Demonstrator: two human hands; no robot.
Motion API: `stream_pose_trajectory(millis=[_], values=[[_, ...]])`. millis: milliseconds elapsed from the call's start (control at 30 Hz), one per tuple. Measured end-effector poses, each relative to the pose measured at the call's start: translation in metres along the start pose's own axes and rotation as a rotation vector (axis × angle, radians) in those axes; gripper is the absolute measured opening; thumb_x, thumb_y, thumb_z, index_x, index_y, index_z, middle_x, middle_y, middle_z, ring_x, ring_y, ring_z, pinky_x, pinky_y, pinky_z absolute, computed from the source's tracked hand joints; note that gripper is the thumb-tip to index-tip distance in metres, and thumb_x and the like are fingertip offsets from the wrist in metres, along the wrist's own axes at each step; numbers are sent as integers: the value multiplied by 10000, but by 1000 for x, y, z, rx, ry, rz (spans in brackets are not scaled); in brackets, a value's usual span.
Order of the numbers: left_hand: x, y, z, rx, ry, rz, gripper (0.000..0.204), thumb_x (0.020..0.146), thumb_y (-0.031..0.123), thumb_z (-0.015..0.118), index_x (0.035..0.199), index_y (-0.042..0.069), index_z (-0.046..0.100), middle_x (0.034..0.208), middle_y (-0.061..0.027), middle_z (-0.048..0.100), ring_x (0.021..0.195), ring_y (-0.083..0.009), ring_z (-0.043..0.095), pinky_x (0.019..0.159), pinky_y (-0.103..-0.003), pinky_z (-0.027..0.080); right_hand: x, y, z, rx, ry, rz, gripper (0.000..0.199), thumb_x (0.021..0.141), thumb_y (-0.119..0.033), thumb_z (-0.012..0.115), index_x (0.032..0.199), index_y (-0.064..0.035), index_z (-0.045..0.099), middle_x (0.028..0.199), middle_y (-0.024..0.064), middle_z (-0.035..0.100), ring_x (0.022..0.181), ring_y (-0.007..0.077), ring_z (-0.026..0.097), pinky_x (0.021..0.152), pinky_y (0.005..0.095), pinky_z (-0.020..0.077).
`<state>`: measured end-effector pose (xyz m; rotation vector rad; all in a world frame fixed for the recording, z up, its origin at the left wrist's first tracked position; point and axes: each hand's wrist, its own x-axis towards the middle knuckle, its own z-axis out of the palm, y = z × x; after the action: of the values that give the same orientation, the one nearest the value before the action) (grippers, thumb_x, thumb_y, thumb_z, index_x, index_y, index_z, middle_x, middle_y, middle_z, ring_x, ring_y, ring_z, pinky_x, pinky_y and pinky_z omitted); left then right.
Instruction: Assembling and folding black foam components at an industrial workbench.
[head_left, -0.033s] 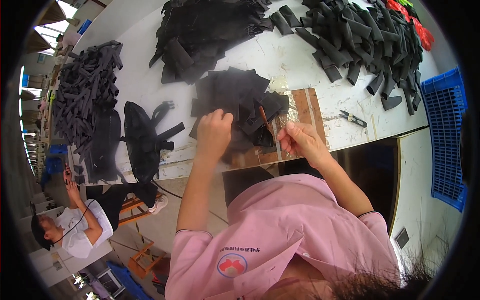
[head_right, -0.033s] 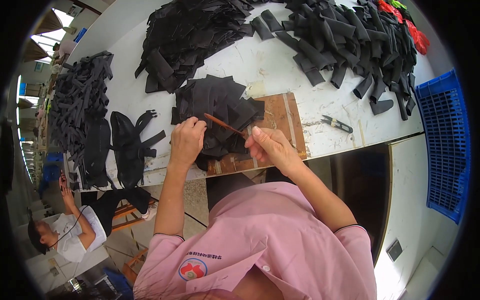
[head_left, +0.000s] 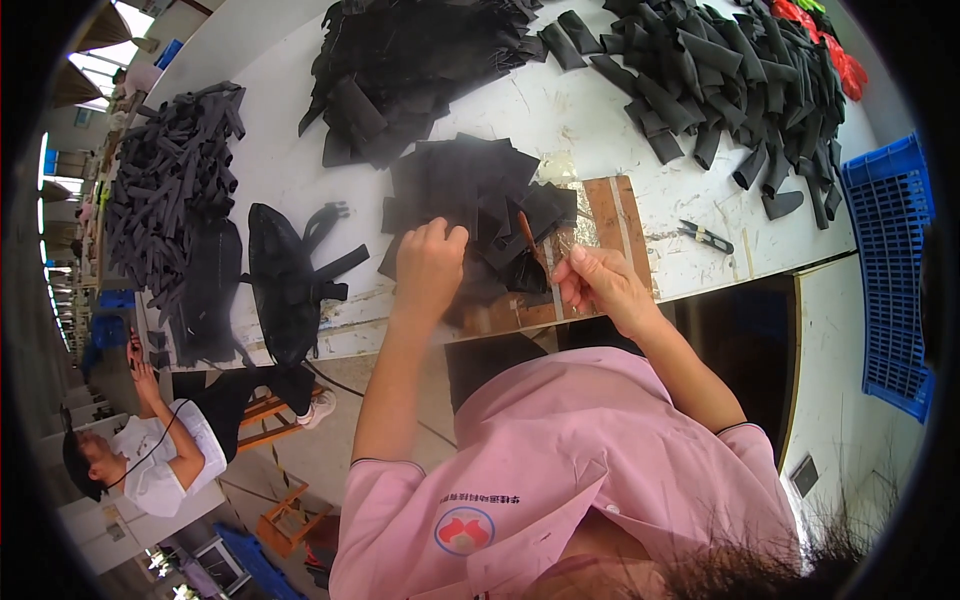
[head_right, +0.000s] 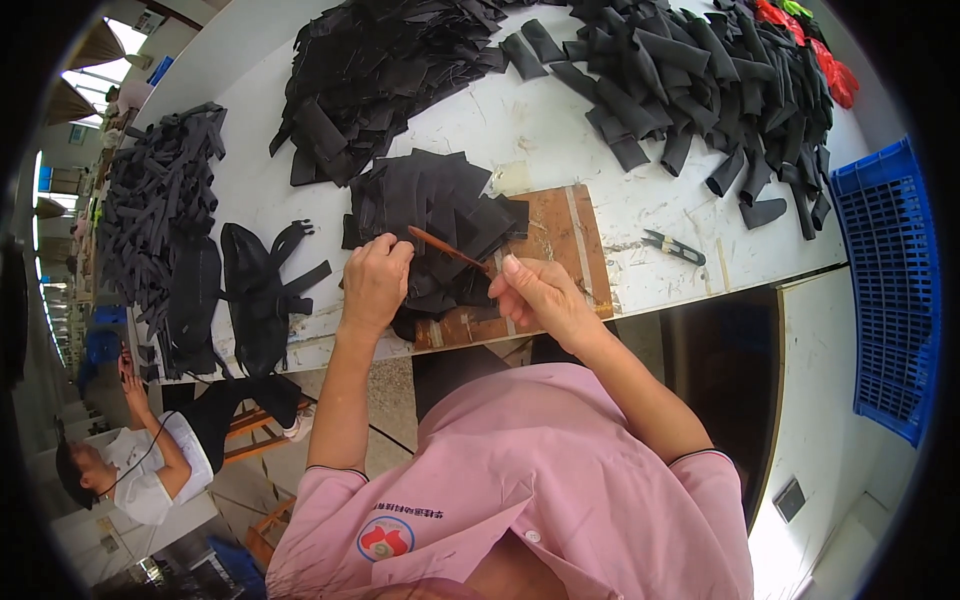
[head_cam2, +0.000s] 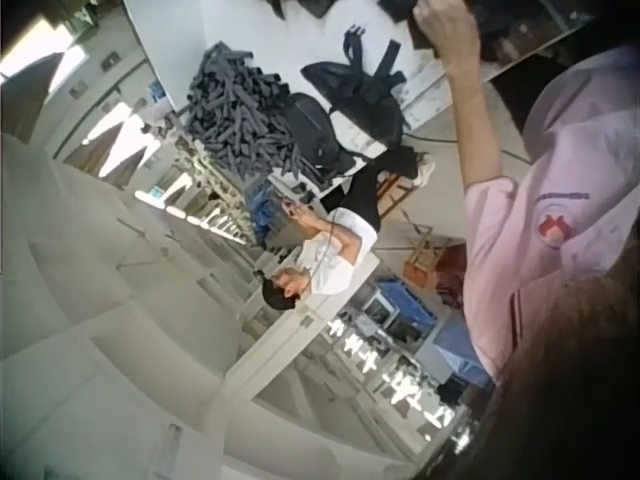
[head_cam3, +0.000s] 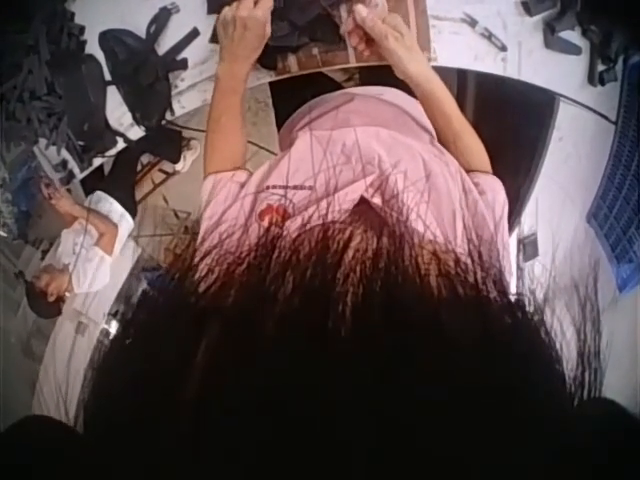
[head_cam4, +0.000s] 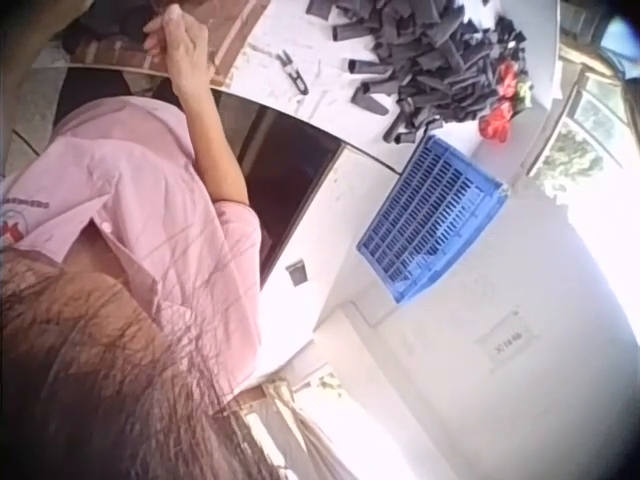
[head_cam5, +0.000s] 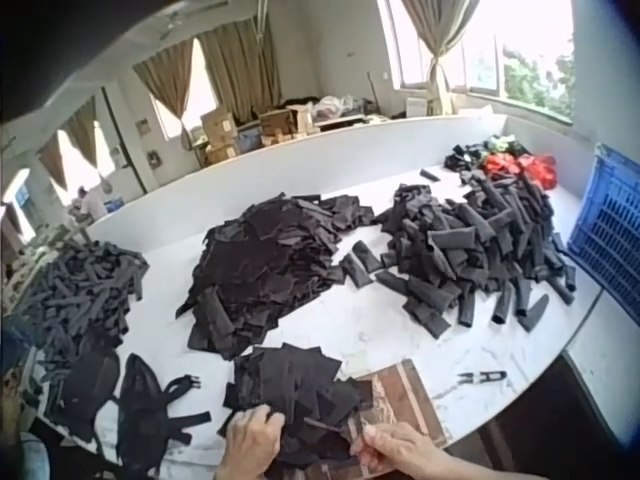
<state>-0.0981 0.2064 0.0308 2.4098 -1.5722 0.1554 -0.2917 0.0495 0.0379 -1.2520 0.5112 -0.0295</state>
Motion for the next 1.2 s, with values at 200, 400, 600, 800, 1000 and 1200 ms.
stream_pose_trajectory(millis=[200, 400, 600, 800, 1000, 1200], values=[[-2, -9, 10, -354, 216, -167, 56, 750, 42, 622, 791, 18, 592, 795, -112, 575, 731, -294, 566, 672, -362, 450, -4, -1, 10, -102, -48, -30, 513, 938, -459, 427, 811, 3, 609, 634, 29, 543, 583, 85, 499, 529, 221, 407], [-7, 0, 3, -566, 327, -301, 40, 781, 16, 609, 798, -10, 583, 770, -93, 565, 644, -214, 531, 592, -297, 431, -5, -10, 20, -204, -33, -94, 482, 940, -404, 452, 792, 29, 603, 617, 60, 564, 576, 115, 526, 539, 251, 422], [-2, 14, 2, -327, 354, -178, 147, 758, 18, 632, 900, -4, 605, 868, -115, 596, 801, -276, 592, 698, -354, 477, -9, -9, 30, -318, -26, -166, 417, 936, -336, 471, 796, 33, 607, 636, 94, 596, 599, 160, 577, 566, 314, 451], [5, 13, 9, -85, 139, -138, 117, 725, 53, 661, 830, 32, 615, 849, -112, 602, 794, -313, 587, 692, -390, 469, -15, -7, 27, -370, -18, -91, 412, 939, -326, 468, 769, 18, 619, 640, 82, 595, 617, 153, 573, 580, 304, 451], [6, 6, -2, -609, 366, -395, 62, 788, 46, 644, 799, -6, 611, 689, -46, 578, 593, -156, 546, 541, -272, 425, -22, -13, 30, -403, 14, -157, 369, 914, -282, 491, 720, 17, 587, 640, 126, 579, 617, 243, 573, 601, 363, 443], [-16, 39, -35, -1519, 377, -746, 79, 852, 71, 606, 825, 11, 562, 643, 9, 528, 526, -35, 434, 457, -179, 326, -15, -26, 52, -522, 161, -620, 231, 822, -219, 640, 812, 8, 597, 699, 131, 590, 622, 256, 590, 569, 348, 465]])
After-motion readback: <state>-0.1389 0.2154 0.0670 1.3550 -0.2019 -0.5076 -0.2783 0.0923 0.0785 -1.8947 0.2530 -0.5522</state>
